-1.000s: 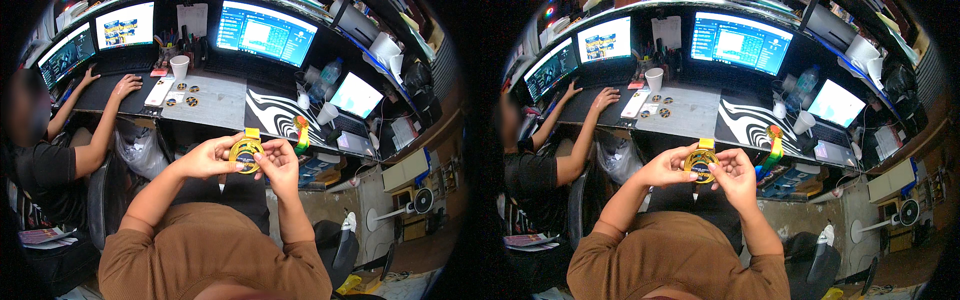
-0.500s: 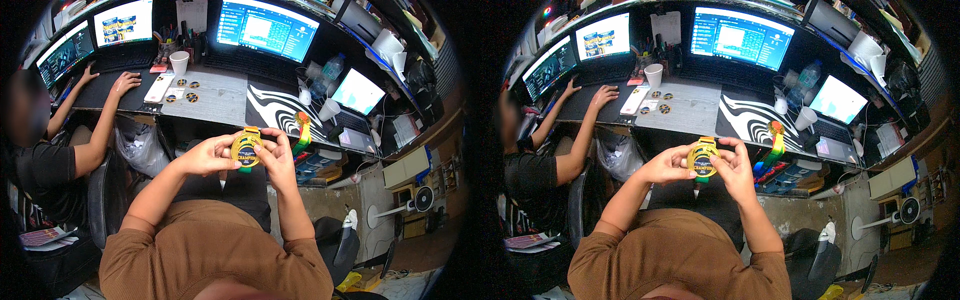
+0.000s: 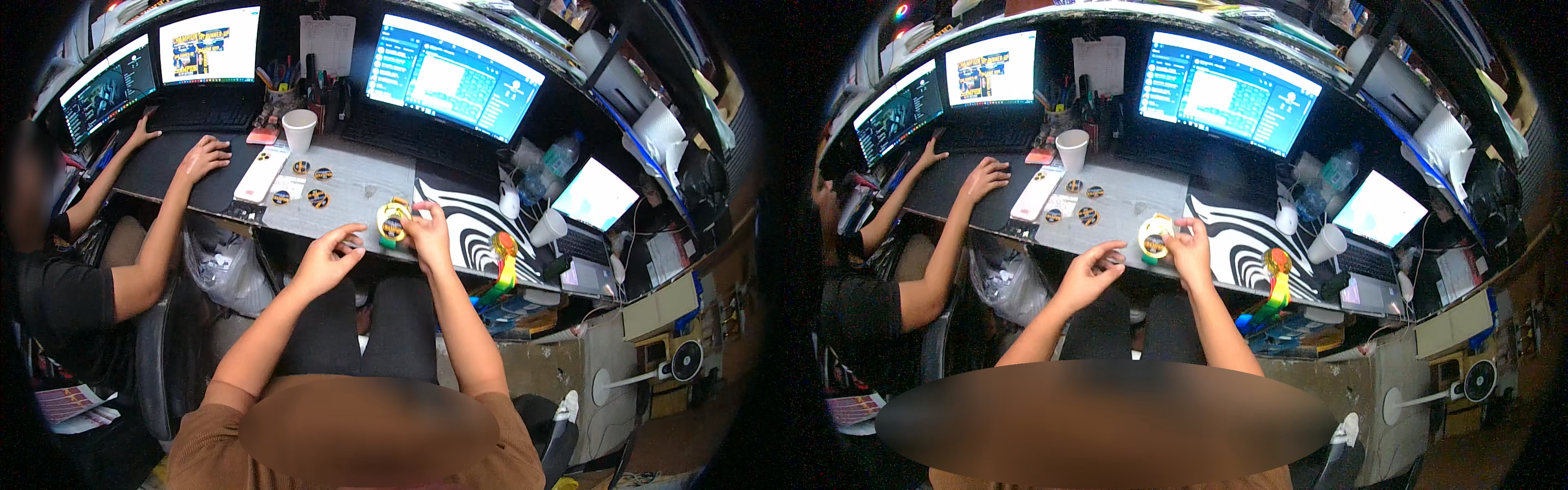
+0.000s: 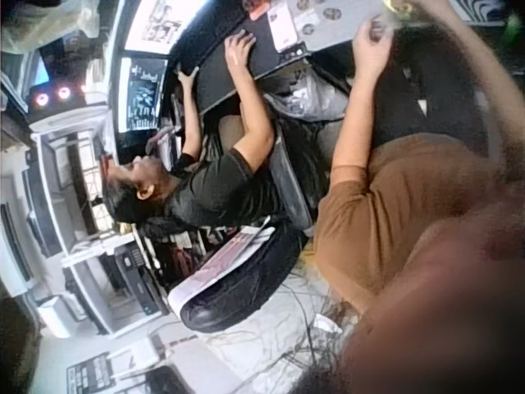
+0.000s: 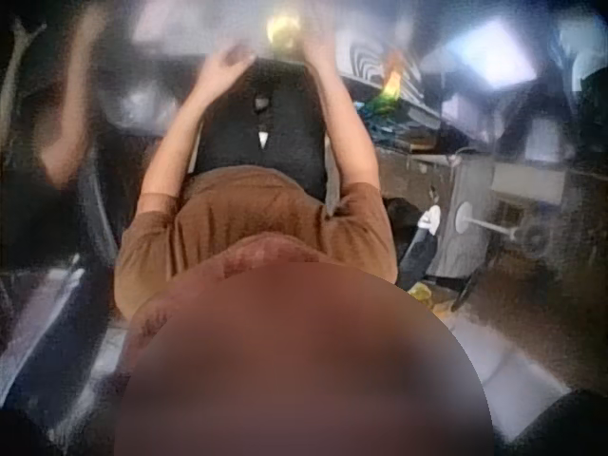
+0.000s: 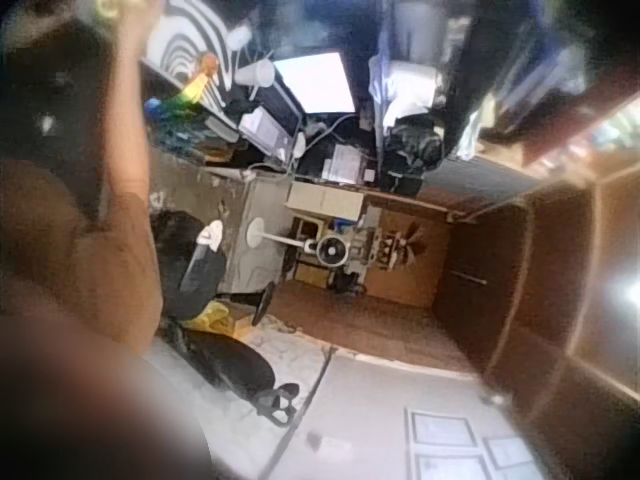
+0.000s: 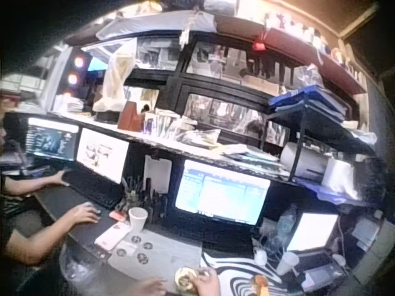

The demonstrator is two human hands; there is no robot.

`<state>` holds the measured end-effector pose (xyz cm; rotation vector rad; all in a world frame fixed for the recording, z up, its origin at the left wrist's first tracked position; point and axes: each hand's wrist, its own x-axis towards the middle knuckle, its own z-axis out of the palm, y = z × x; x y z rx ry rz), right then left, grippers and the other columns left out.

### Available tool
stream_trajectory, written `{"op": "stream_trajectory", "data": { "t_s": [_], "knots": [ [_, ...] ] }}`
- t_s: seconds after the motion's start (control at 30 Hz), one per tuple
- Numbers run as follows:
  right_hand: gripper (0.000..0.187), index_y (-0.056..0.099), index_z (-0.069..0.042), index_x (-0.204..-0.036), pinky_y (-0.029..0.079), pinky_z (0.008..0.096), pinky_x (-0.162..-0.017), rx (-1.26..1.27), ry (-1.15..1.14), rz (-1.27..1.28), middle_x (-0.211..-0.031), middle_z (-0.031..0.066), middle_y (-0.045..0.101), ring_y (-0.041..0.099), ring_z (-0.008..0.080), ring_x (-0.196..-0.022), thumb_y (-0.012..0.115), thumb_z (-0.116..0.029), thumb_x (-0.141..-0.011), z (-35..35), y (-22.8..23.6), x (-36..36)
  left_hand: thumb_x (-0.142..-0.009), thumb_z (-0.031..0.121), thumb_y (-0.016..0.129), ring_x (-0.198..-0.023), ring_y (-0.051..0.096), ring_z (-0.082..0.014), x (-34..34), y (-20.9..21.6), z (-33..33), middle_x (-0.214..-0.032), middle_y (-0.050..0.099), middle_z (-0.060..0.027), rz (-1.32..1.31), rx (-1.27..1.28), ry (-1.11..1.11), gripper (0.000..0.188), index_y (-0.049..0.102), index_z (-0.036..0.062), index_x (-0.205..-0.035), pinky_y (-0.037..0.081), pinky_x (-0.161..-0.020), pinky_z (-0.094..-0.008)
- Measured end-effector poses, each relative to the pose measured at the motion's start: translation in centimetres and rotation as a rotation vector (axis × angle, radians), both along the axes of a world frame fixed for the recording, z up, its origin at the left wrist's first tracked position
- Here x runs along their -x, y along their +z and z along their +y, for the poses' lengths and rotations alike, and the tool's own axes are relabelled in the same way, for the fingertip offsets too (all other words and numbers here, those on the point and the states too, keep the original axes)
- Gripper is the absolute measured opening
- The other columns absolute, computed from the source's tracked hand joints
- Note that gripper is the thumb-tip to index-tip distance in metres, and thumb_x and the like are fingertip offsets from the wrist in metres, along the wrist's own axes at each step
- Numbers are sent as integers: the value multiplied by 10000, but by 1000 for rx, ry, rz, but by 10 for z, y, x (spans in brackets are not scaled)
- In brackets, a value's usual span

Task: The person repeatedly picks up a gold medal and a small circular sticker, places the sticker on the medal face, and sets the finished medal on the desk. The process is repeated several times with identical medals and stickers.

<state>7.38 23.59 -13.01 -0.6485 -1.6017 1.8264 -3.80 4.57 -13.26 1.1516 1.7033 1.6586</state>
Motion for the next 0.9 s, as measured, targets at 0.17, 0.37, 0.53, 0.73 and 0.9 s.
{"op": "stream_trajectory", "data": {
  "t_s": [0.17, 0.37, 0.53, 0.73, 0.9],
  "knots": [
    [367, 406, -59, -1122, 598, 363, -575, 195, -21, -28, -915, 157, 632, 677, 241, -782, 623, 30, -839, 66, -16, 105, -807, 180, 667, -1162, 468, -403, 19, -21, 57, -1285, 488, -208, 670, 95, 253, 379, 644, 169, -1185, 385, -997, -452],
    [368, 481, -25, -1135, 593, 323, -556, 39, -44, -184, -911, 159, 644, 670, 209, -727, 651, 17, -812, 95, -24, 163, -848, 307, 618, -1171, 449, -391, 44, -31, 122, -1319, 462, -206, 857, 409, 442, 427, 601, 202, -1261, 369, -941, -514],
    [315, 577, 11, -1072, 548, 270, -481, -151, -71, -315, -823, 141, 667, 639, 163, -577, 699, -27, -783, 102, -20, 165, -862, 344, 597, -1165, 437, -374, 50, -35, 139, -1314, 466, -204, 846, 420, 438, 475, 561, 184, -1307, 364, -907, -496],
    [286, 607, 46, -1038, 497, 244, -471, -235, -120, -316, -735, 99, 653, 617, 127, -541, 716, -33, -785, 98, -24, 163, -871, 330, 585, -1150, 450, -366, 48, -34, 137, -1311, 474, -201, 881, 387, 460, 444, 577, 189, -1293, 370, -898, -485],
    [270, 615, 57, -1061, 504, 231, -470, -189, -117, -284, -727, 94, 648, 616, 119, -542, 691, -11, -812, 102, -28, 160, -872, 323, 584, -1141, 459, -360, 48, -34, 138, -1311, 486, -212, 893, 416, 443, 433, 590, 177, -1279, 373, -896, -473]
  ]
}}
